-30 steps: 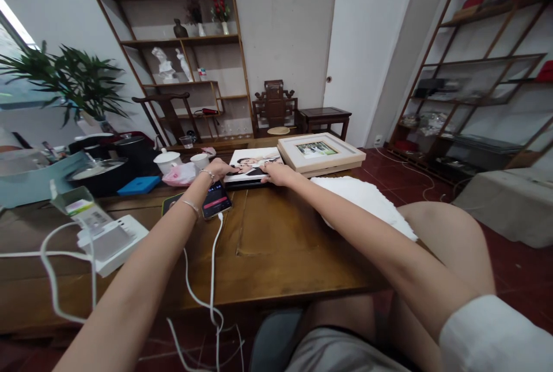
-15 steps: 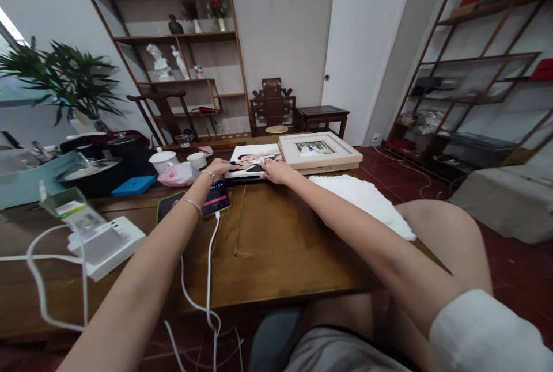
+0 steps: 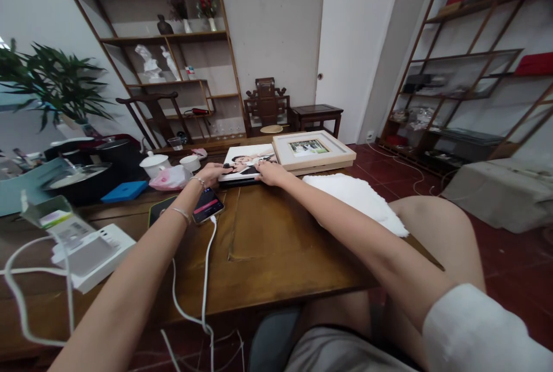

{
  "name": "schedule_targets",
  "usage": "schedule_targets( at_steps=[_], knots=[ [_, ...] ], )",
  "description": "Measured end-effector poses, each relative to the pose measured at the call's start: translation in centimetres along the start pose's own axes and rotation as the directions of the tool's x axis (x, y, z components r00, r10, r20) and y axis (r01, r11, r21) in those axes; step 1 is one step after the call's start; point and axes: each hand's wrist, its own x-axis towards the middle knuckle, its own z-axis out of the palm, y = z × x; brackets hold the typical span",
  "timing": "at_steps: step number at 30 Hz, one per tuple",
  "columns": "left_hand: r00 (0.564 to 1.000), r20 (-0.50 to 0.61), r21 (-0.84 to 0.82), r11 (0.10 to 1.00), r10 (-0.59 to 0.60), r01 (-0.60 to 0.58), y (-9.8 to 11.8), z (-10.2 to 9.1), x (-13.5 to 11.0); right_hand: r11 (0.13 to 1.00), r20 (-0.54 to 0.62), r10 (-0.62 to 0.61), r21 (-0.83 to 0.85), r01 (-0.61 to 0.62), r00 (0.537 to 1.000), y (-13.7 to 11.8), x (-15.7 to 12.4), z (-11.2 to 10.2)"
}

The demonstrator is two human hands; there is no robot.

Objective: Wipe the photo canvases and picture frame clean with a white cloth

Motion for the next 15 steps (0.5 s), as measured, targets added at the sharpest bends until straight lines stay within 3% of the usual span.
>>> schedule_targets(
  at_steps=[5,9,12,15],
  knots=[
    [1.0,0.027,-0.002,1.0,-0.004,0.004,0.0,0.2,-0.2,0.998,0.032,0.015,0.061,-0.017,0.999,-0.5,-0.1,-0.3],
    [0.998,0.053,0.002,1.0,-0.019,0.019,-0.3,0.4,0.0,0.987,0.044,0.0,0.158,-0.007,0.999,0.4,-0.1,-2.2],
    [0.999,0.046,-0.013,1.0,-0.025,0.025,-0.7,0.7,0.4,0.973,-0.028,0.079,0.219,-0.071,0.997,3.6,-1.2,-4.7],
    [1.0,0.017,-0.041,0.999,-0.015,0.016,-1.0,1.0,0.6,0.924,-0.137,0.327,0.255,-0.286,0.935,8.8,-3.8,-6.7]
  ],
)
